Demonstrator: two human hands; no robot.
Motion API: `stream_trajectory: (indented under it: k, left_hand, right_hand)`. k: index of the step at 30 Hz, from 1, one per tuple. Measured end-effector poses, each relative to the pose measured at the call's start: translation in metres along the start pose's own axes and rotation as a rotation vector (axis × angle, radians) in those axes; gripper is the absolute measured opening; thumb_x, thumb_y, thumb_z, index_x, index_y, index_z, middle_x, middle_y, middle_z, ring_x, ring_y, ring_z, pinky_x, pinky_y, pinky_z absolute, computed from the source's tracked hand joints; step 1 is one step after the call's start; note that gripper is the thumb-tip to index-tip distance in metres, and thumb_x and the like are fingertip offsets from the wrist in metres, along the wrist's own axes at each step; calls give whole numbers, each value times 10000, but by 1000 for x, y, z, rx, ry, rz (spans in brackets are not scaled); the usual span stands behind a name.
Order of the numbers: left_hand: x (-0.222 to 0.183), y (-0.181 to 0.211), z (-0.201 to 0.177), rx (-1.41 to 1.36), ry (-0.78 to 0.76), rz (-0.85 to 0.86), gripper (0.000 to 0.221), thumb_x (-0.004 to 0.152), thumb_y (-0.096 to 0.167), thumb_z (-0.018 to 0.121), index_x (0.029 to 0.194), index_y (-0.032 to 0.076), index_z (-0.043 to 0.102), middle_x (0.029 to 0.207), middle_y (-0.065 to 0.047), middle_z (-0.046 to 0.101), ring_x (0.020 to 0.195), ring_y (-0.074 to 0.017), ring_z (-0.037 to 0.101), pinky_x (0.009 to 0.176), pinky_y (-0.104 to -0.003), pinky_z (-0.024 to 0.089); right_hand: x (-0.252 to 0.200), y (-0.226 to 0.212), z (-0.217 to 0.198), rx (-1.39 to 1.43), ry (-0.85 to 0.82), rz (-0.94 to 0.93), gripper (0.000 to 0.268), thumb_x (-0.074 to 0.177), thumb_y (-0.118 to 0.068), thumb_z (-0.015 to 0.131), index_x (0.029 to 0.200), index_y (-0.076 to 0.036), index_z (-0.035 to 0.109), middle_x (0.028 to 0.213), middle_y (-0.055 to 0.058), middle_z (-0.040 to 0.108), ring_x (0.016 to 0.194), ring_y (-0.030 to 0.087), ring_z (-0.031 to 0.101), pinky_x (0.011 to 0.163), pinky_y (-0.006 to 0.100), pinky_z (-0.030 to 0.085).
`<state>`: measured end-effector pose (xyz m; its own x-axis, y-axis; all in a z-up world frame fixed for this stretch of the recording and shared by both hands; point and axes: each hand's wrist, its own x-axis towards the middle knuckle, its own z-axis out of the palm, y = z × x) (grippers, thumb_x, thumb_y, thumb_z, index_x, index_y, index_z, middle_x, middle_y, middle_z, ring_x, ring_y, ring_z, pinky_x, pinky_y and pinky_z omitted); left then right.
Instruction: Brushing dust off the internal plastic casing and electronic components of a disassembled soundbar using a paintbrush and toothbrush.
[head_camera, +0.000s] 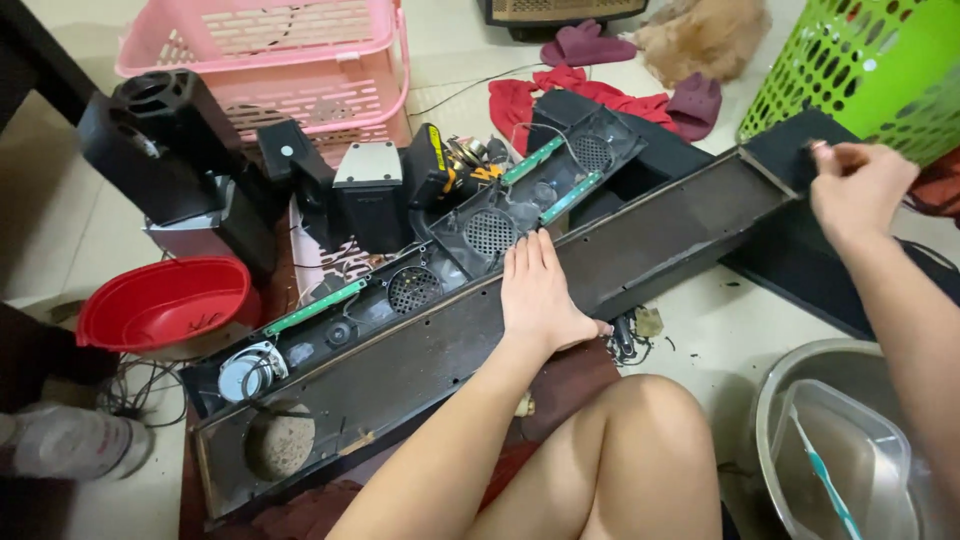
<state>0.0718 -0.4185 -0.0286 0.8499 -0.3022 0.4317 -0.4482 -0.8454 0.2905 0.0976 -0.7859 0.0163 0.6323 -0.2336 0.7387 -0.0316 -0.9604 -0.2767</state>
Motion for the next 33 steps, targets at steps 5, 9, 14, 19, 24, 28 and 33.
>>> stream_trajectory:
  k: [5, 9, 14, 19, 24, 28, 33]
  left_hand:
    - [1, -2, 5, -25, 4, 1, 1394, 285, 679, 798, 1260, -155, 253, 1277, -283, 355, 1216, -348, 330, 1065, -404, 157]
    - [-1, -4, 10, -35, 45, 7, 1371, 281, 667, 792, 1251, -152, 275, 1265, -281, 371, 1197, -351, 347, 1058, -401, 170]
    - [1, -4, 12, -55, 2, 9, 1428, 281, 732, 785, 1270, -149, 250, 1299, -278, 343, 1230, -338, 316, 1065, -403, 145]
    - [-18, -16, -46, -280, -135, -145, 1369, 384, 697, 778, 1340, -75, 175, 1385, -291, 205, 1257, -383, 259, 1031, -399, 198]
    - [-71, -79, -134, -439, 437, -185, 462, 643, 441, 675, 783, 1, 656, 740, -118, 662, 642, -263, 616, 613, -328, 475]
    - [-107, -157, -132, -389, 600, -480, 129, 751, 273, 661, 737, 146, 646, 691, -99, 625, 735, -289, 617, 684, -361, 436]
    - [-143, -214, -125, -112, 697, -741, 152, 782, 324, 659, 759, 182, 612, 728, -16, 628, 760, -242, 594, 736, -357, 418]
  right_hand:
    - [-14, -98, -8, 192, -128, -65, 95, 864, 41, 653, 932, 104, 670, 757, 177, 613, 557, 205, 515, 515, 278, 426]
    - [-39, -150, -26, 341, -211, -61, 70, 818, 45, 655, 880, 77, 656, 692, 124, 584, 514, 170, 447, 495, 258, 380]
    - [-40, -141, -58, 363, -293, 125, 98, 845, -20, 629, 893, 63, 648, 703, 114, 603, 542, 151, 498, 516, 242, 407]
    - [-50, -89, -22, 330, -117, 339, 432, 889, -179, 718, 916, 127, 415, 838, 178, 568, 612, 175, 597, 529, 241, 494]
    - [-74, -159, -21, 310, -191, 1, 178, 846, -78, 686, 863, 94, 646, 737, 141, 632, 549, 179, 511, 553, 276, 450]
    - [-116, -286, -32, 502, -257, 238, 91, 760, -144, 744, 748, -129, 654, 642, 50, 578, 633, 106, 511, 565, 234, 376]
    - [-180, -422, -52, 837, -523, 117, 44, 676, -62, 722, 705, -88, 701, 613, 115, 639, 570, 140, 542, 520, 252, 425]
